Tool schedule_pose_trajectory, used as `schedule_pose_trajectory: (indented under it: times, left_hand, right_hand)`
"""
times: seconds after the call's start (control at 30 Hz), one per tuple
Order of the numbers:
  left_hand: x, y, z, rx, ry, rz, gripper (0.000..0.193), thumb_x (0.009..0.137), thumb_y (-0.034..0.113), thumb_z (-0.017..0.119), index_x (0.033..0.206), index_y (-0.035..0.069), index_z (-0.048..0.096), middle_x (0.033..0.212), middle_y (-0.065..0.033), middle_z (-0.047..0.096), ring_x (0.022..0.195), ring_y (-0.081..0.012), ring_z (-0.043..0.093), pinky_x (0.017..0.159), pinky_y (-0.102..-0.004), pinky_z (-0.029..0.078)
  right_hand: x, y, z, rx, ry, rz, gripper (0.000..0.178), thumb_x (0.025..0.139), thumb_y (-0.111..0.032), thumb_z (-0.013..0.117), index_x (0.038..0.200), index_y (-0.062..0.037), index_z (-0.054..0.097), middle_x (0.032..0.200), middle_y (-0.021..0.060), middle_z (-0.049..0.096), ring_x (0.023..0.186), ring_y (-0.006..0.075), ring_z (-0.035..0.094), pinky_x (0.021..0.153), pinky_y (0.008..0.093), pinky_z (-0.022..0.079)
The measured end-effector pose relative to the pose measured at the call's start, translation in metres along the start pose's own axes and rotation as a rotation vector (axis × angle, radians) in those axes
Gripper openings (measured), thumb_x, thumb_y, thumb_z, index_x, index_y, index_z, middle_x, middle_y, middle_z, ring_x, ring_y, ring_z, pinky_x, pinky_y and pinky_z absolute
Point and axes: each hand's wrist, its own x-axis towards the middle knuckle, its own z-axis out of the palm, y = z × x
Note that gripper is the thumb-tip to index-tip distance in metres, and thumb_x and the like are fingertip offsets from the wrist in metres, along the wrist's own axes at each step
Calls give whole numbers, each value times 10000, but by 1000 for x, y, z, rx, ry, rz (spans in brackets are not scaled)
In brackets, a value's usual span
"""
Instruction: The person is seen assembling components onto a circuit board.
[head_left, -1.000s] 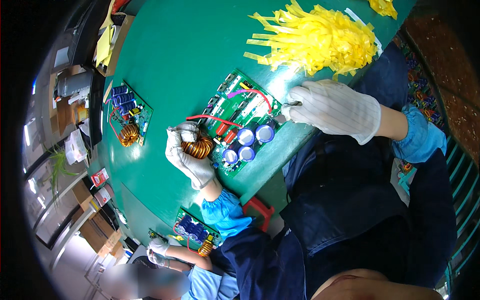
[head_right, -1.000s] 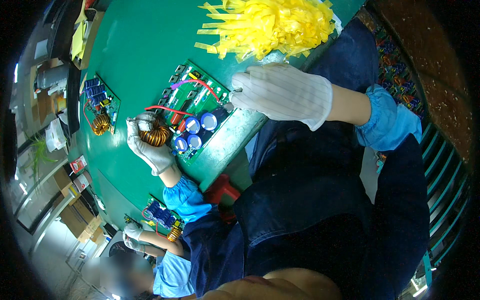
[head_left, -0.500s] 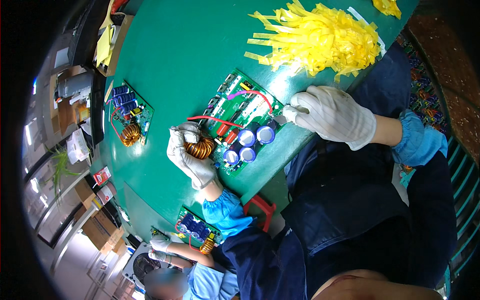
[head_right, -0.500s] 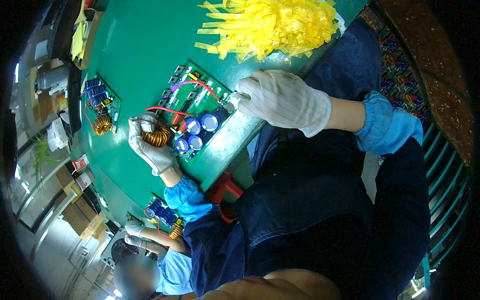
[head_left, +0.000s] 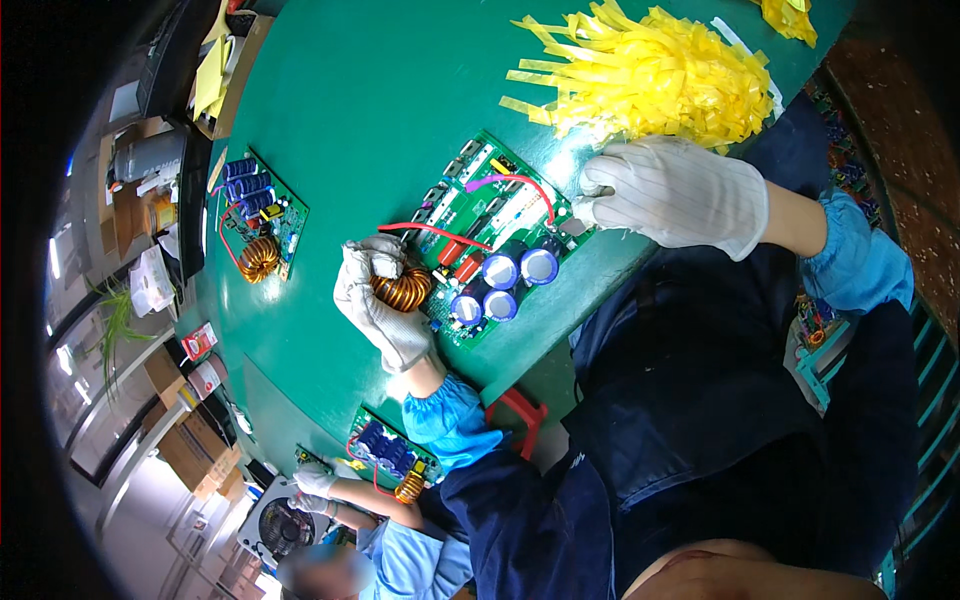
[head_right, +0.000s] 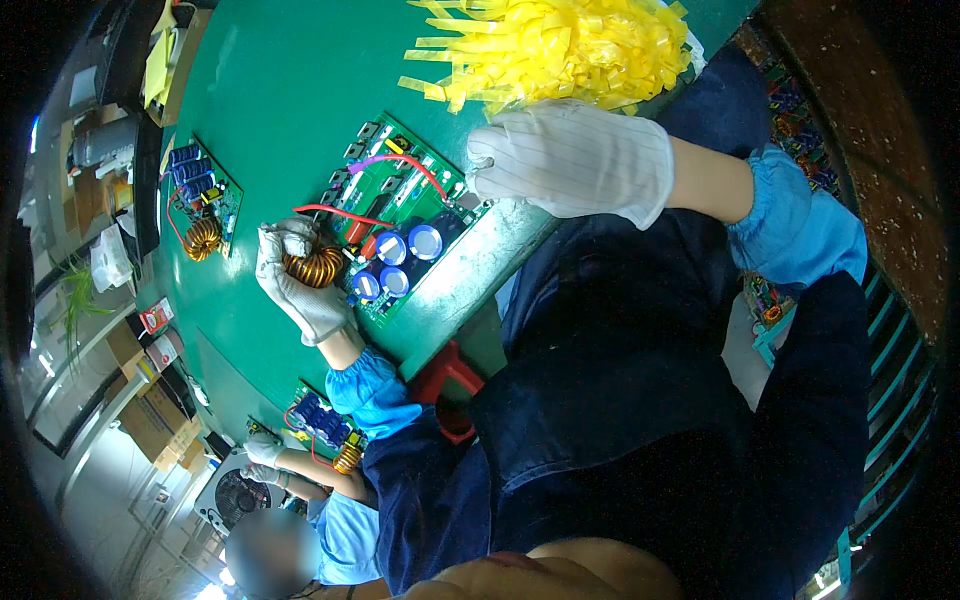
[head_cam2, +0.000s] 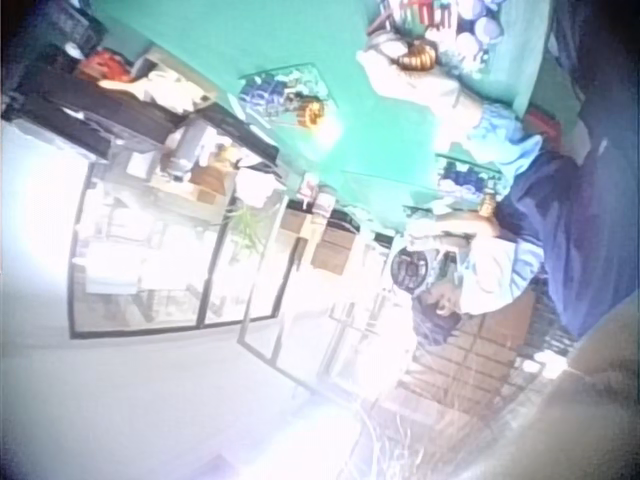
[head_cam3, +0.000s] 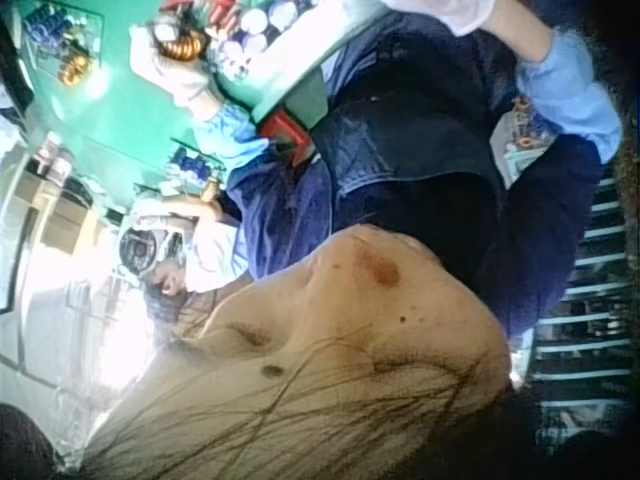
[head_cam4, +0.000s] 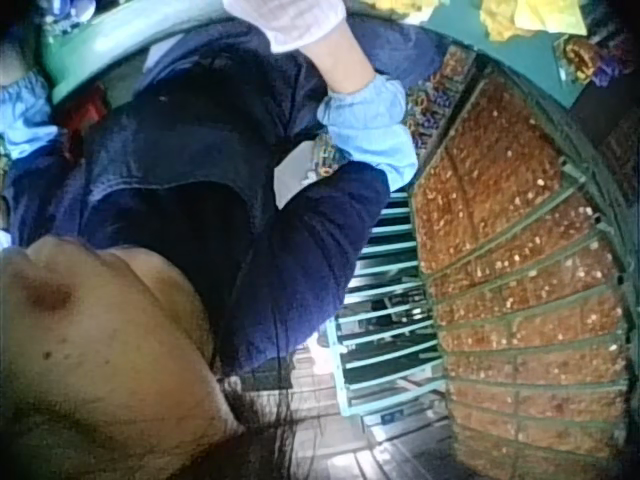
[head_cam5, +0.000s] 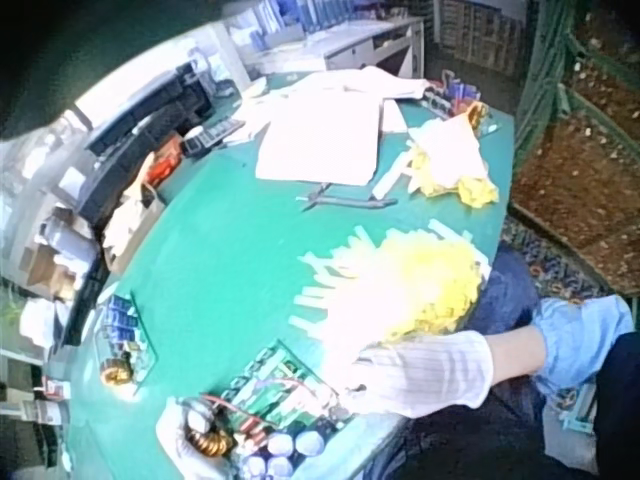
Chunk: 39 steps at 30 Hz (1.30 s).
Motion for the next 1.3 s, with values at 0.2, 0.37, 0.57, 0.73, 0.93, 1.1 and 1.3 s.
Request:
schedule_pose_trajectory:
  times: [0.2, 0.37, 0.57, 0.73, 0.93, 1.1, 1.3]
  left_hand:
    - [-1, 2, 7, 10, 4, 13, 403, 1064, 258, 444, 712, 63, 458, 754, -90, 558, 701, -156, 489, 680, -307, 411]
    - [0, 1, 4, 4, -5, 33, 388, 1060, 243, 445, 720, 56, 469, 764, -93, 567, 709, -155, 498, 688, -305, 419]
    - [-1, 2, 4, 26, 31, 6, 392, 1061, 252, 451, 723, 55, 478, 771, -89, 571, 715, -160, 502, 696, -309, 424]
    - [0, 0, 0, -45, -1, -35, 404, 1064, 274, 449, 725, 57, 482, 753, -79, 549, 731, -167, 501, 703, -321, 426]
    - [2, -1, -2, -23, 11, -42, 401, 1062, 273, 454, 727, 55, 483, 765, -90, 560, 725, -174, 514, 691, -320, 431]
    - [-1, -1, 2, -3, 36, -9, 390, 1060, 254, 454, 730, 48, 490, 780, -110, 583, 719, -179, 525, 684, -316, 438]
    - [0, -7, -7, -19, -33, 66, 353, 1038, 229, 478, 745, 37, 515, 759, -96, 579, 706, -162, 520, 670, -299, 434]
  right_hand:
    - [-1, 5, -1, -78, -16, -99, 169, 887, -176, 615, 1031, -159, 702, 955, 35, 593, 835, 169, 624, 694, 300, 541]
    - [-1, 3, -1, -129, -35, -96, 173, 893, -188, 617, 1039, -157, 704, 935, 42, 590, 826, 168, 625, 690, 305, 540]
    - [5, 13, 1, 8, 9, -105, 177, 904, -215, 615, 1025, -134, 715, 924, 44, 597, 835, 176, 648, 700, 312, 563]
    - [7, 14, -5, 32, -29, -116, 173, 898, -197, 615, 1029, -163, 723, 934, 37, 599, 847, 169, 647, 703, 316, 564]
    - [0, 5, 6, -58, -12, -95, 170, 826, -182, 649, 985, -155, 705, 935, 29, 577, 800, 174, 595, 665, 312, 503]
    - [-5, 4, 9, -72, 51, -108, 157, 784, -180, 670, 926, -114, 687, 920, 43, 570, 778, 192, 569, 659, 326, 468]
    - [3, 6, 10, -25, 67, -119, 124, 809, -151, 664, 929, -160, 695, 959, 49, 608, 823, 218, 636, 679, 340, 530]
